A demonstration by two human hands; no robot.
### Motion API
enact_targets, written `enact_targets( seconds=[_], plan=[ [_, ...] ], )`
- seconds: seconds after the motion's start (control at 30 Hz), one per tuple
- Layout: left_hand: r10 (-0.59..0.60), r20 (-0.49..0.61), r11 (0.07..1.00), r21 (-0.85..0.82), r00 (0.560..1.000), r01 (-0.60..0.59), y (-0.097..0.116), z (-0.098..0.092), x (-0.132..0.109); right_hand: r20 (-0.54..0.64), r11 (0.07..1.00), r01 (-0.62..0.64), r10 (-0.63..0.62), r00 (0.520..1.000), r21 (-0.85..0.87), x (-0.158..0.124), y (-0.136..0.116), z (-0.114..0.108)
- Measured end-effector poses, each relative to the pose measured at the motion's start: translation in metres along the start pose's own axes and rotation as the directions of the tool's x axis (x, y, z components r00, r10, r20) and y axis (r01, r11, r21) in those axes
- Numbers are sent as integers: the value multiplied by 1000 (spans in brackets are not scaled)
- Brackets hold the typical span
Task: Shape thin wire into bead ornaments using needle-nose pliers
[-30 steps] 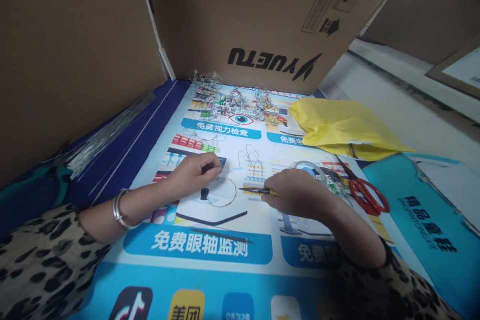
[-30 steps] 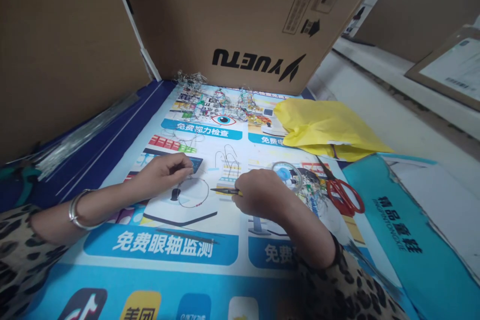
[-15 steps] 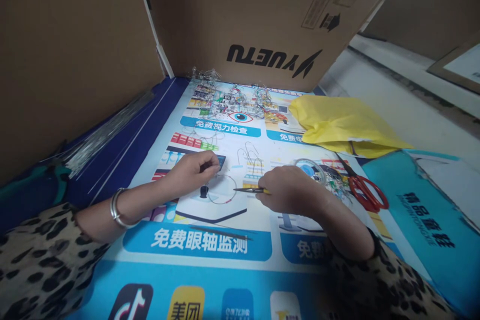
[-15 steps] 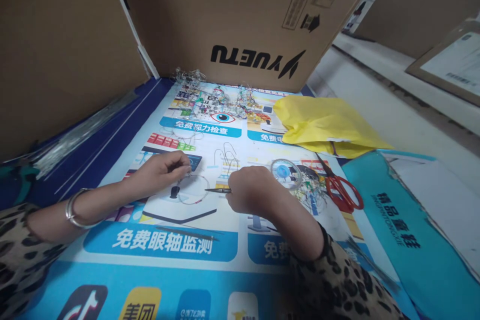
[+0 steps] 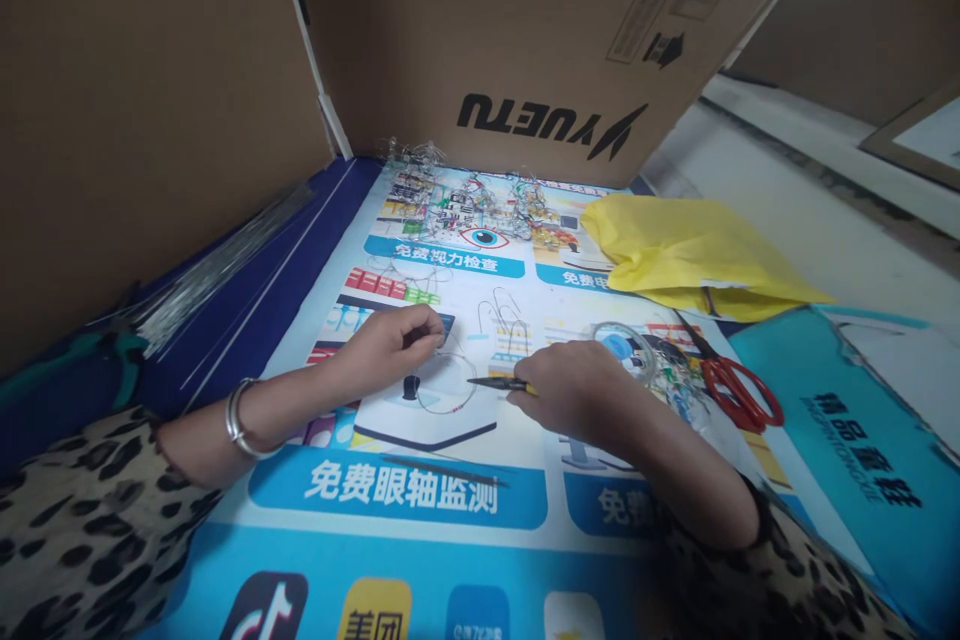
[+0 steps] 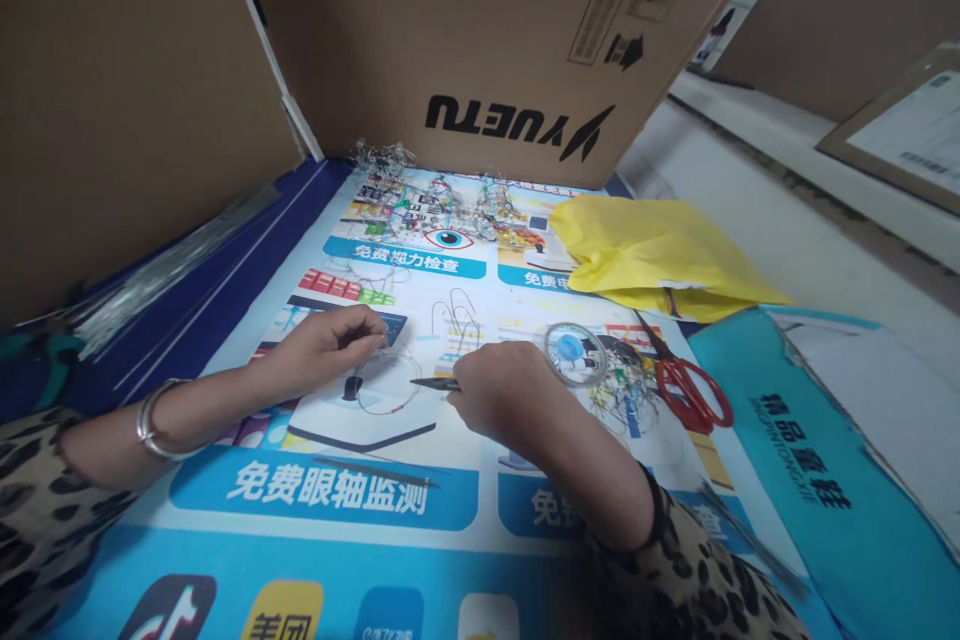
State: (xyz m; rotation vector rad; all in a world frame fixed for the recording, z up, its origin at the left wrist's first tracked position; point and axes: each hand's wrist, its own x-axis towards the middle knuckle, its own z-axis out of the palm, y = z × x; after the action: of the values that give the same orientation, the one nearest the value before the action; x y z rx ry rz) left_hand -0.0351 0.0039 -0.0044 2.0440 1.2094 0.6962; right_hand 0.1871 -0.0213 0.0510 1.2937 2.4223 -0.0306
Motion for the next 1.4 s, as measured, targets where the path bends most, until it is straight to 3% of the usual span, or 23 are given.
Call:
enact_targets(
  seconds=[0.17, 0.5, 0.83, 1.1, 1.4],
  plan=[
    [21, 3, 999, -30, 1000, -20, 0, 0, -1, -51, 1000, -6, 5, 999, -18, -2, -2, 0],
    [-40, 31, 990, -136, 999, 44, 1, -1, 0, -44, 1000, -1, 1, 999, -8, 2, 1, 4],
    [-18, 20, 973, -229, 1000, 22, -2, -1, 1, -48, 998, -20, 23, 999, 56, 2, 4, 5],
    [-18, 7, 985, -171, 1000, 19, 0, -1, 0, -213, 989, -99, 120, 970, 106, 2, 4, 22],
    [9, -39, 991, -130, 999, -14, -4, 1, -2, -372, 993, -56, 93, 924, 108, 6, -6, 33]
  ],
)
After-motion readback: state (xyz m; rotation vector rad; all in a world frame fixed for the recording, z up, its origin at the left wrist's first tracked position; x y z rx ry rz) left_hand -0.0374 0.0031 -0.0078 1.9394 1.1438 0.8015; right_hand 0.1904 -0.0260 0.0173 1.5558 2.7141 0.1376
